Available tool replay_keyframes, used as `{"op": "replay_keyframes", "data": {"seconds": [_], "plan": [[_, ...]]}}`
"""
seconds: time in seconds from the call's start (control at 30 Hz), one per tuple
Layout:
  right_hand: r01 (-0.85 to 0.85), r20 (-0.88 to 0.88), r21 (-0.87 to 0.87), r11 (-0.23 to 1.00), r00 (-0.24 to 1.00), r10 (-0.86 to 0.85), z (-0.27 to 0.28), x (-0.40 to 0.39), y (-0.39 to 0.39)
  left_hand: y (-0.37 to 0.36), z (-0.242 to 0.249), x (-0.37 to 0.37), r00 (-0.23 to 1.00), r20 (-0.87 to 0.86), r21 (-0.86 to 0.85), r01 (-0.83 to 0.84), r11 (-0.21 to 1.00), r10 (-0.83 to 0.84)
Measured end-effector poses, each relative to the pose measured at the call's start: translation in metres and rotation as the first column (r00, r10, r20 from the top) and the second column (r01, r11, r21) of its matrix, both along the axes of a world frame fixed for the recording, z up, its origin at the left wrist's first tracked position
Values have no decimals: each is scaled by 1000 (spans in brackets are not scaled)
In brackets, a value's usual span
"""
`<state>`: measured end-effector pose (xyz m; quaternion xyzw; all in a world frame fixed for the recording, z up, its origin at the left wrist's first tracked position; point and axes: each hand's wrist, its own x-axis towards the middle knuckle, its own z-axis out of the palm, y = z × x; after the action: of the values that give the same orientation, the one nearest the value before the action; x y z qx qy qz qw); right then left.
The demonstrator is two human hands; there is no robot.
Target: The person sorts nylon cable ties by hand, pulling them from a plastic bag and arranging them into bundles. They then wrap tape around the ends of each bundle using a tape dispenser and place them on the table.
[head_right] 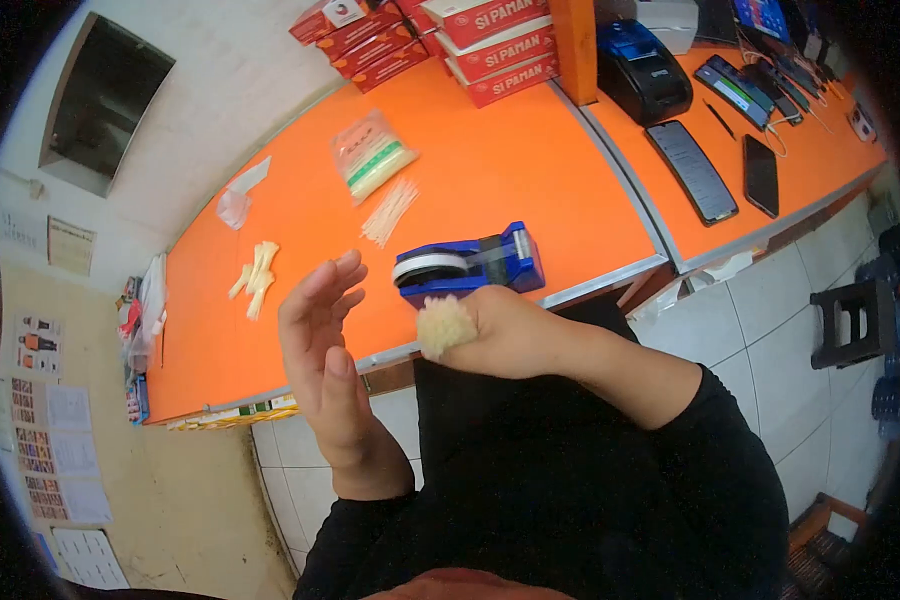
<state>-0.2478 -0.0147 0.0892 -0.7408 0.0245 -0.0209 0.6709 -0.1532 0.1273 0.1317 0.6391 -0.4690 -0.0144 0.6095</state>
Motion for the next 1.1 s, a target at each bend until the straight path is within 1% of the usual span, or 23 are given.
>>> {"op": "replay_keyframes", "data": {"seconds": [0.07,0.13,0.17,0.23,0.27,0.3,0.33,0.4,0.43,0.47,0.5,0.53,0.57,0.6,0.67,0.73,0.8,0.9,0.93,0.97,1.03,1.07,1.1], "plan": [[-55,-22,-17,998,998,55,-1,3,6,11,4,-2,998,47,2,-46,999,46],[-135,-96,-309,941,989,110,0,6,12,21,6,-1,993,90,-70,-68,995,74],[-144,-96,-308,940,988,120,-1,9,15,25,1,0,992,90,-68,-77,995,83],[-101,6,-504,858,993,121,-5,13,20,28,-10,1,987,124,-287,-64,956,104],[-105,4,-504,857,992,124,-10,14,25,25,-13,-2,987,123,-287,-68,956,107],[-19,162,-473,881,981,108,-16,14,32,17,-12,-6,974,186,112,108,988,-127],[54,313,-427,902,945,91,-20,15,36,15,-11,-9,923,149,495,242,835,-356],[38,329,-424,905,937,115,-11,21,35,31,-23,6,957,97,355,222,908,-272],[-29,171,-379,925,980,100,3,18,35,39,-30,13,977,26,220,202,954,-212],[-88,2,-322,943,996,93,16,16,35,46,-34,16,977,20,223,203,954,-212],[-107,-92,-177,978,992,91,25,16,37,52,-37,18,967,-175,154,213,965,-185],[-109,-90,-177,978,991,95,21,18,39,57,-40,22,920,-358,83,203,976,-161],[31,166,-363,931,986,32,15,22,42,59,-50,24,966,-204,280,211,937,-156],[203,425,-487,850,905,28,9,28,46,55,-54,16,973,-190,283,180,942,-129],[188,424,-526,830,903,64,3,33,56,46,-66,-1,954,-274,97,154,983,-123],[238,419,-624,745,906,62,1,39,63,50,-74,6,977,-207,122,74,990,-47],[189,385,-610,770,920,79,3,46,56,59,-81,21,989,-150,133,16,991,4],[299,341,-711,636,938,-60,21,45,30,87,-79,66,946,2,305,-309,901,323],[329,315,-768,550,941,-122,28,40,17,98,-73,89,900,17,307,-419,854,435],[351,286,-797,491,936,-205,29,33,2,109,-72,116,814,187,351,-578,736,550],[386,267,-817,429,912,-312,14,17,-30,129,-67,165,721,443,588,-683,434,534],[405,275,-809,426,901,-336,5,8,-44,137,-77,186,717,440,584,-686,434,540],[405,278,-810,424,902,-330,-4,-1,-53,146,-93,208,656,621,524,-754,395,428]]}}
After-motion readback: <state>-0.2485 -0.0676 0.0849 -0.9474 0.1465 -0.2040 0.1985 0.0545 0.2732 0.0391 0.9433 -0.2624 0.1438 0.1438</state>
